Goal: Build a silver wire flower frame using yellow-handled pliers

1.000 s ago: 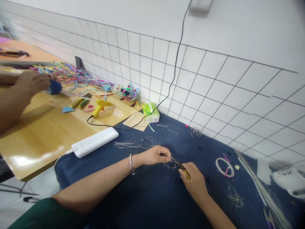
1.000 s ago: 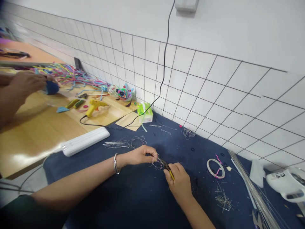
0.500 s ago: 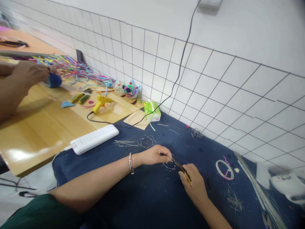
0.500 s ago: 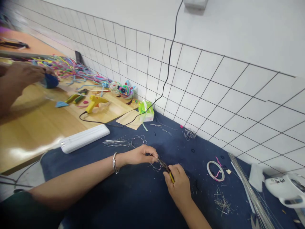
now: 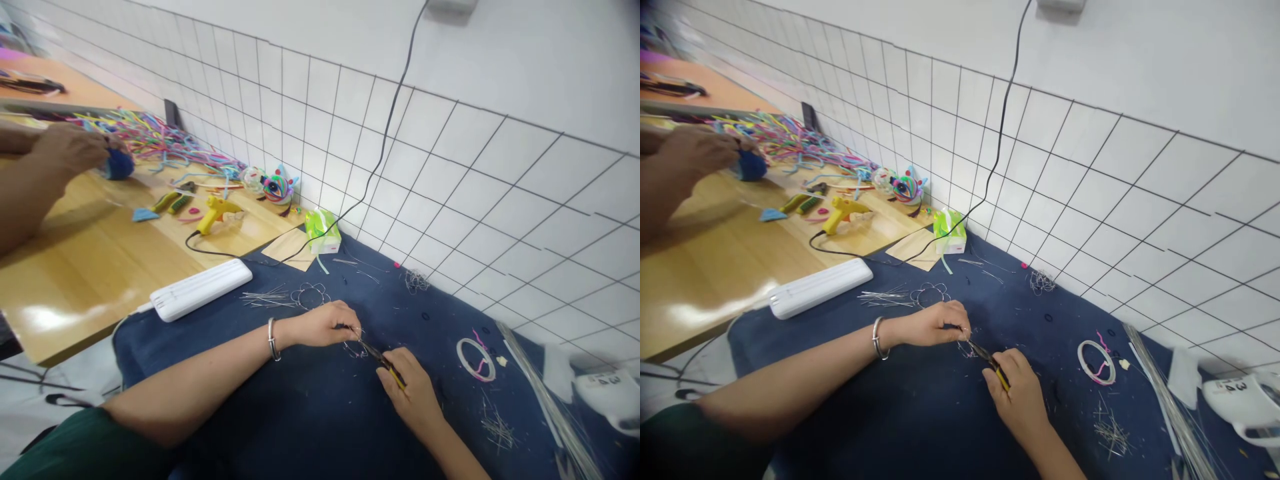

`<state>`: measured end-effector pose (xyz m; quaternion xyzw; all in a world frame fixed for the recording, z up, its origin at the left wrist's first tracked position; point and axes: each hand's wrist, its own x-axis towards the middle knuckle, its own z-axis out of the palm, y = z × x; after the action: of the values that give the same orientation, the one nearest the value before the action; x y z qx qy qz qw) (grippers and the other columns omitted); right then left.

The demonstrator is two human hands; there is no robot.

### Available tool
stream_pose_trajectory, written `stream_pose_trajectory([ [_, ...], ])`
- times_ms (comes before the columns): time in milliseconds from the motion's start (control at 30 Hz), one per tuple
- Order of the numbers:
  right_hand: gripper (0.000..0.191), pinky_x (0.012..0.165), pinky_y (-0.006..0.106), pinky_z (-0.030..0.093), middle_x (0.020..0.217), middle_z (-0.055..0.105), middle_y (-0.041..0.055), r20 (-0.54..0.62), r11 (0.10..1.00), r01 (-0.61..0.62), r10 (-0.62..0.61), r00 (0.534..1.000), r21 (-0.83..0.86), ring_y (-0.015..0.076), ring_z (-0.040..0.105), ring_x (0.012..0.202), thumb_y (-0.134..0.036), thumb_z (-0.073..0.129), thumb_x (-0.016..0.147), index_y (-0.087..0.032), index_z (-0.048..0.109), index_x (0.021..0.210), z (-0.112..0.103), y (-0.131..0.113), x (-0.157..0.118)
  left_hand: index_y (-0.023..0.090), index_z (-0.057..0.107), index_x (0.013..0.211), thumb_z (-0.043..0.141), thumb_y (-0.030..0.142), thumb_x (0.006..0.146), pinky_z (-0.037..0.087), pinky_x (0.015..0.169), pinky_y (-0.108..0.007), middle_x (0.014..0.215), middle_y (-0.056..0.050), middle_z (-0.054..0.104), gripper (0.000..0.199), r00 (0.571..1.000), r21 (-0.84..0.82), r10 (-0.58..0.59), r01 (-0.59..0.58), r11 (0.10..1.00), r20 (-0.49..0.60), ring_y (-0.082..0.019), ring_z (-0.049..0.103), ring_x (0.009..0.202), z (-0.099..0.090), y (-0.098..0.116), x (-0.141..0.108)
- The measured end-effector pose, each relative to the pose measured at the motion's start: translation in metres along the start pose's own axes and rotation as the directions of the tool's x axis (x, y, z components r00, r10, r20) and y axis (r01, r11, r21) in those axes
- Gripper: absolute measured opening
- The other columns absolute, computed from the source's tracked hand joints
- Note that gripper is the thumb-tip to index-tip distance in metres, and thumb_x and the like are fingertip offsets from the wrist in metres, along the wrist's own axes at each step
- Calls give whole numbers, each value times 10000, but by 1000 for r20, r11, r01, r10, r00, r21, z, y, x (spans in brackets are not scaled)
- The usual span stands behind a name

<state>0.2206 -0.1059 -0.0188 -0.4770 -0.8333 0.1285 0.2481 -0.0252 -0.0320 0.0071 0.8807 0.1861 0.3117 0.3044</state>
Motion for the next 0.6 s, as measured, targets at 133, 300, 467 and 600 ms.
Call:
stream_pose_trajectory([
  [133, 204, 765, 317, 460, 916, 546, 72, -17, 998, 42, -42, 999, -37, 178, 535, 857, -292, 477, 849, -185, 543, 1011, 1, 1, 0, 158, 607, 865, 485, 211, 864, 362, 850, -283, 788, -23, 654, 133, 1000, 34, 28, -28, 999, -11, -107, 587, 753, 2, -3, -2],
  [300, 230, 764, 348, 459, 934, 537, 91, -38, 986, 95, -100, 994, -135, 203, 520, 877, -282, 503, 831, -178, 530, 1034, -4, -1, 0, 163, 598, 868, 483, 219, 867, 350, 868, -301, 803, -31, 652, 127, 996, 89, 74, -69, 994, -48, -115, 571, 770, 4, -5, -3],
  [467, 216, 757, 368, 452, 916, 530, 93, -25, 980, 99, -105, 994, -175, 209, 510, 857, -282, 511, 825, -178, 536, 1012, -12, -7, 0, 171, 598, 864, 476, 212, 869, 339, 895, -319, 792, -29, 643, 128, 994, 141, 100, -92, 986, -51, -122, 561, 782, 2, -1, -2],
  [600, 216, 755, 361, 452, 925, 528, 93, -34, 984, 98, -104, 994, -146, 203, 505, 864, -276, 509, 827, -173, 532, 1016, -12, -10, 1, 179, 599, 873, 467, 202, 871, 329, 918, -335, 802, -30, 648, 134, 991, 150, 126, -118, 982, -47, -125, 569, 791, 1, 4, -2],
])
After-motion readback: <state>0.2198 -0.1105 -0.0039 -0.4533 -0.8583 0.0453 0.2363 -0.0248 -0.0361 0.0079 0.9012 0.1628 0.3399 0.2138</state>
